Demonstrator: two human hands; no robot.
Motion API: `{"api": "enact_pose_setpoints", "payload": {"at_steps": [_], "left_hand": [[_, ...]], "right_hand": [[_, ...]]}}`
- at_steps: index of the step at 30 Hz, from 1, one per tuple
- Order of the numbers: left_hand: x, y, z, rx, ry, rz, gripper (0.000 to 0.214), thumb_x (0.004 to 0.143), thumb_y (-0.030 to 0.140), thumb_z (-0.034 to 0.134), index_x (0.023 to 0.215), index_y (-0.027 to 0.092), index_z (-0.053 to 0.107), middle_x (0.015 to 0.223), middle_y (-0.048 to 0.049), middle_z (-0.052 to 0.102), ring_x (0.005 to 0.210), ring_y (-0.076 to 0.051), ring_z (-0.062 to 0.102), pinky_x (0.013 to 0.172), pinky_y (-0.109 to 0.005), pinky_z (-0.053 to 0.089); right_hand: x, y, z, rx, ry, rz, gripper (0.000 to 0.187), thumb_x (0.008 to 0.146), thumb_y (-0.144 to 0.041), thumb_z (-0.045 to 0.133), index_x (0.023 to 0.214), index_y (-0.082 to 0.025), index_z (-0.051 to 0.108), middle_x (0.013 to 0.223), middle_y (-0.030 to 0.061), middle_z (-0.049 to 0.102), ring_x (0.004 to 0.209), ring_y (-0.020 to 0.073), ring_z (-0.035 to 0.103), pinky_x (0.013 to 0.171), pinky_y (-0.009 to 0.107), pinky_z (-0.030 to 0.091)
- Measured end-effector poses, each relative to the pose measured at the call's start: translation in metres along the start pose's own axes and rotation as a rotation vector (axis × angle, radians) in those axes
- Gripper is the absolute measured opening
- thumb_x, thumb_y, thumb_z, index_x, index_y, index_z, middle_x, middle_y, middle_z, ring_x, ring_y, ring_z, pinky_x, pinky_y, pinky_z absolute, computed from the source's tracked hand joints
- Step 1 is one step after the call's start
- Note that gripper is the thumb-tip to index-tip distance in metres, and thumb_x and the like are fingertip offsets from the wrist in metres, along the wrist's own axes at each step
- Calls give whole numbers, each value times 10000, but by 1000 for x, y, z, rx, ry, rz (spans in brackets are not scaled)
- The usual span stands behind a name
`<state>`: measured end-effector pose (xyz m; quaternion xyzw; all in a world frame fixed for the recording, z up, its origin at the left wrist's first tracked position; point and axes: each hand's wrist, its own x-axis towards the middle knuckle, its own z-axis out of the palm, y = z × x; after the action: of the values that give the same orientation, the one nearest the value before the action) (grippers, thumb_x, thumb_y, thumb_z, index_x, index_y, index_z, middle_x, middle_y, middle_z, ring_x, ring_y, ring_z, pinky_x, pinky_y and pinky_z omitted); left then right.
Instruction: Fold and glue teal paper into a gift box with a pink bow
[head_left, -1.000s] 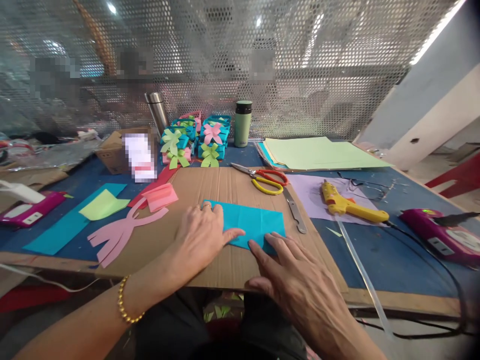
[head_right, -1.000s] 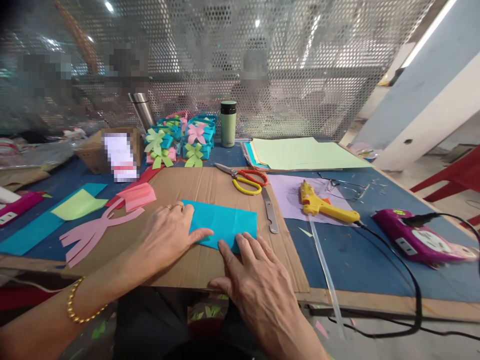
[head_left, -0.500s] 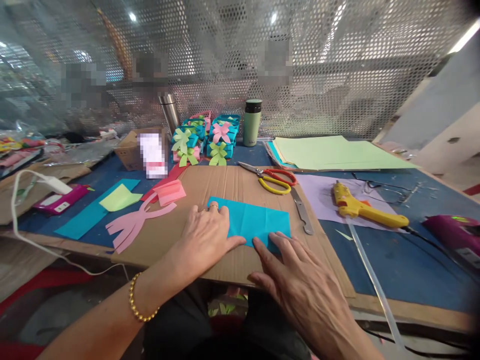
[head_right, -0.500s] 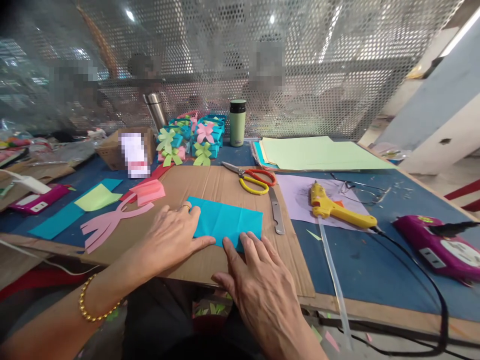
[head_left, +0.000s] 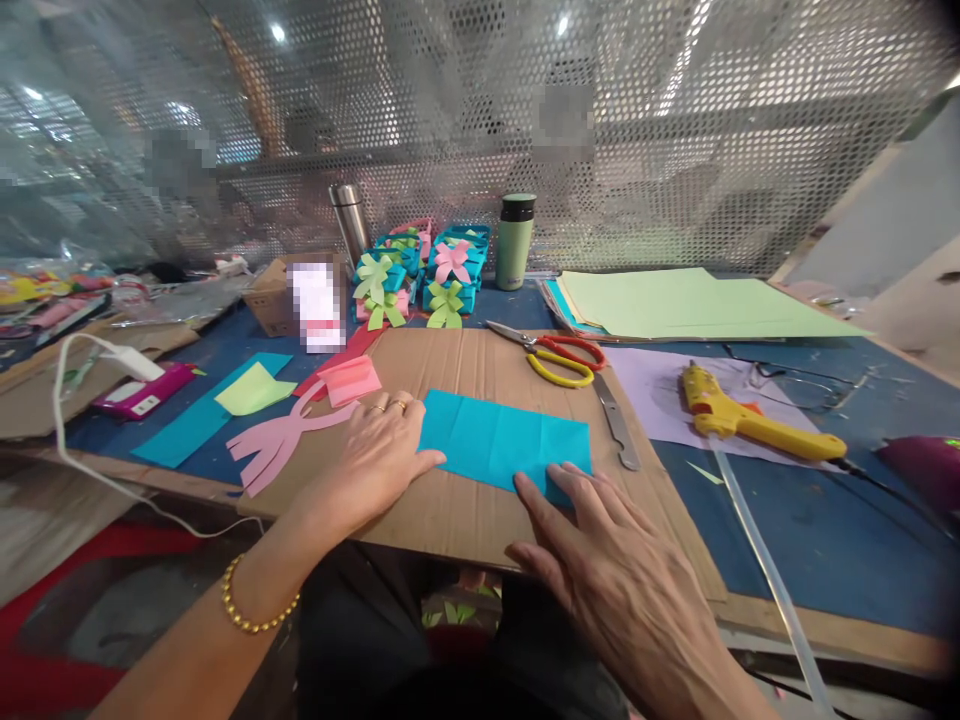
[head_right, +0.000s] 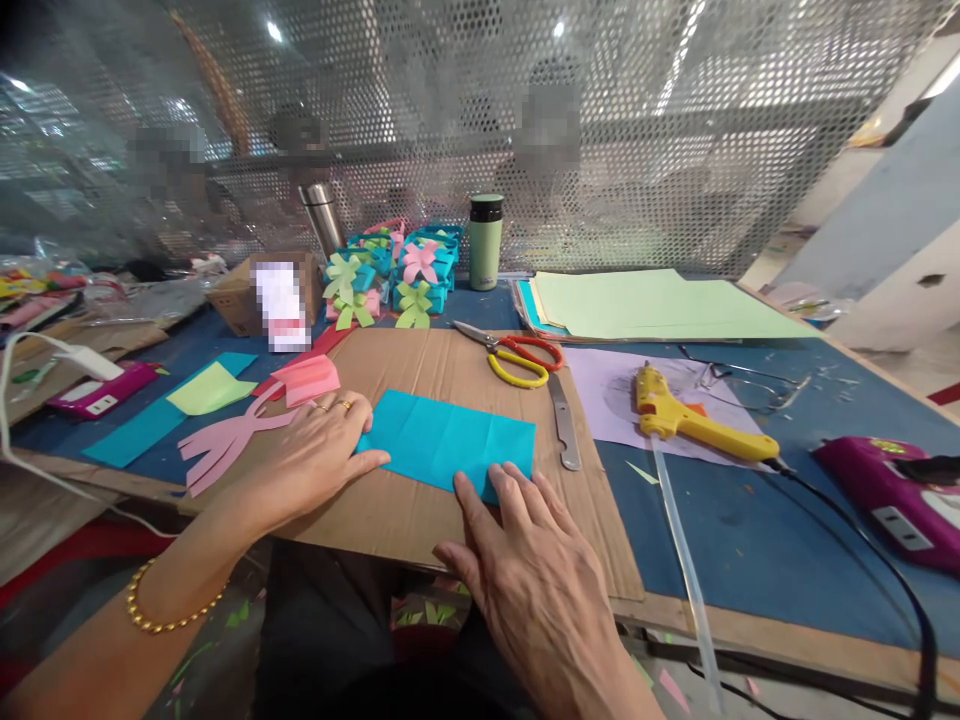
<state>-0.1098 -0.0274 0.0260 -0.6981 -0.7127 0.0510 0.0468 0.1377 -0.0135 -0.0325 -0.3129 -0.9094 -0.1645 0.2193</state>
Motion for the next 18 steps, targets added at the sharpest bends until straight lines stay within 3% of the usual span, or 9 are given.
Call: {"api": "enact_pose_setpoints", "payload": {"at_steps": [5, 14, 18], "left_hand": [[-3, -13, -3, -50, -54, -32, 271, 953, 378, 613, 1051, 137, 537, 1182, -142, 585, 1097, -307, 542, 892, -423, 425], [-5, -49, 18, -66, 16, -47, 274, 950, 379, 612, 1053, 132, 552, 1101, -130, 612, 1081, -323, 543, 888, -448, 422], [-7, -41, 16, 20, 105, 2, 237, 948, 303, 613, 1088, 115, 574, 1151, -159, 611, 1076, -339, 552, 883, -469, 435]], "right_hand": [[0, 1, 0, -8, 4, -13, 458, 1020, -443, 409, 1333, -179, 615, 1213, 177, 617, 1131, 341, 604, 866, 500, 569], [0, 2, 2, -29, -9, -18, 459, 1011, -446, 421, 1342, -189, 609, 1235, 188, 600, 1096, 361, 608, 821, 502, 573], [1, 2, 1, -31, -9, -20, 446, 1012, -440, 422, 1333, -192, 609, 1218, 182, 606, 1086, 350, 611, 812, 490, 574]]}}
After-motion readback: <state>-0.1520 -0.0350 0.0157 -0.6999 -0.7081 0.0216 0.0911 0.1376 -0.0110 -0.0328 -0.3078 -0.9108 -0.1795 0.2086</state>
